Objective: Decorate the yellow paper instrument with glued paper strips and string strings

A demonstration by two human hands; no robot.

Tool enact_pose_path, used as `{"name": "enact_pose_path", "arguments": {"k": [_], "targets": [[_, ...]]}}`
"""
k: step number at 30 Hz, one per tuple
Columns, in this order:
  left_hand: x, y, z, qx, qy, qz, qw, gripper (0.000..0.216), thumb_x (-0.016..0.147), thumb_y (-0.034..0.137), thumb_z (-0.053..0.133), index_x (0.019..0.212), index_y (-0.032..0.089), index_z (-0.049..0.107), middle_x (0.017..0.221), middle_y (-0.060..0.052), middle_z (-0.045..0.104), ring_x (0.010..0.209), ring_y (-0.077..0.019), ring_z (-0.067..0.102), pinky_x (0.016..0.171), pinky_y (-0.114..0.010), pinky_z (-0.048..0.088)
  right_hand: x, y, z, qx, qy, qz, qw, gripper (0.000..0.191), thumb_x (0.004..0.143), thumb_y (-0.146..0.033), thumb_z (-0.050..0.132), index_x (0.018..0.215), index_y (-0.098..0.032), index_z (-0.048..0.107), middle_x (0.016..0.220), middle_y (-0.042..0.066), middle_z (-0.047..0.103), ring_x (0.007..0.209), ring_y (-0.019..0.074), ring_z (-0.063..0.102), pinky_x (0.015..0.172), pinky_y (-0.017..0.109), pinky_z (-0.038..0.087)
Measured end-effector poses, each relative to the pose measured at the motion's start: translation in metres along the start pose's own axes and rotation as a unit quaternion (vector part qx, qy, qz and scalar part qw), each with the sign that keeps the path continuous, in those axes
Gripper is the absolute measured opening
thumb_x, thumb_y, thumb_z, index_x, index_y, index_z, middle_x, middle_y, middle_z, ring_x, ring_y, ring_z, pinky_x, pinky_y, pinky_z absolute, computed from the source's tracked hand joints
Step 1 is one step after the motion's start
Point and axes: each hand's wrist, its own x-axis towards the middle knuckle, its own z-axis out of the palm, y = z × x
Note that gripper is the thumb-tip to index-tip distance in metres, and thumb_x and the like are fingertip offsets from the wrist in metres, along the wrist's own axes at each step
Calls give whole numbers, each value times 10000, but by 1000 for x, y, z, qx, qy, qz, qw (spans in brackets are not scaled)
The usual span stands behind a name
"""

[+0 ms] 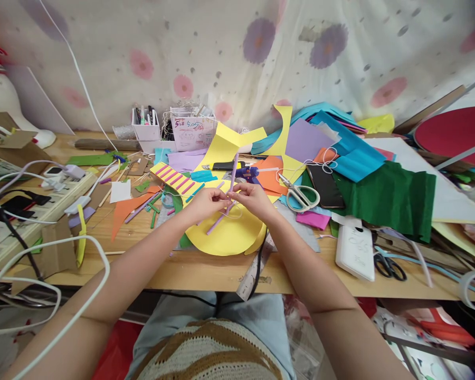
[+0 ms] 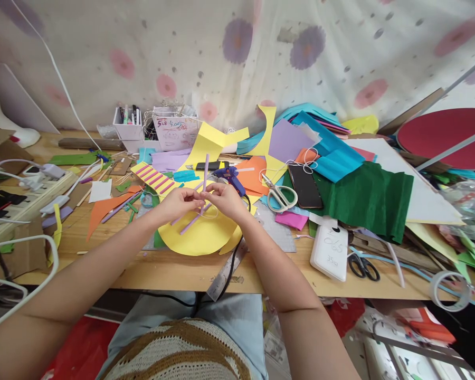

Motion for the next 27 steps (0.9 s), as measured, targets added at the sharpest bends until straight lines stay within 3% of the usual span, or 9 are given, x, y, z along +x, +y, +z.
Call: {"name": "enact_pose_path", "arguments": {"k": [10, 15, 19, 23, 27], "targets": [[3, -7, 6, -75, 31, 3, 997, 203, 589, 229, 750, 721, 95, 675, 641, -23, 654, 590, -123, 604, 657, -301, 529, 1, 2, 3, -60, 47, -5, 997, 289, 746, -448, 584, 736, -161, 609, 472, -66, 320, 459, 69, 252, 460, 233, 167], [1, -1, 2, -116, 63, 21, 991, 248, 571, 263, 781, 706, 96, 659, 688, -27, 648, 620, -110, 601, 706, -303, 534, -1, 4, 6, -108, 95, -67, 987, 216, 800, -382, 547, 746, -176, 583, 524, -49, 372, 501, 84, 321, 483, 228, 229], [-2, 2, -3, -136, 73, 9, 988, 274, 554, 275, 794, 705, 94, 655, 706, -34, 643, 635, -119, 606, 716, -326, 538, -5, 1, 4, -151, 40, -121, 980, 189, 827, -344, 524, 753, -180, 581, 550, -38, 425, 515, 89, 360, 508, 226, 280], [-4, 1, -5, -134, 73, 1, 988, 288, 518, 281, 805, 680, 97, 654, 691, -31, 640, 622, -121, 603, 689, -319, 537, -7, -2, 0, -171, -5, -176, 969, 153, 834, -292, 514, 814, -177, 613, 714, 7, 572, 612, 100, 459, 579, 227, 342], [-7, 4, -4, -138, 64, -13, 988, 244, 501, 255, 800, 616, 102, 649, 652, -21, 621, 594, -120, 587, 674, -341, 539, -7, -2, -3, -169, 2, -155, 973, 192, 846, -323, 501, 802, -173, 612, 571, -32, 458, 526, 87, 380, 522, 224, 293]]}}
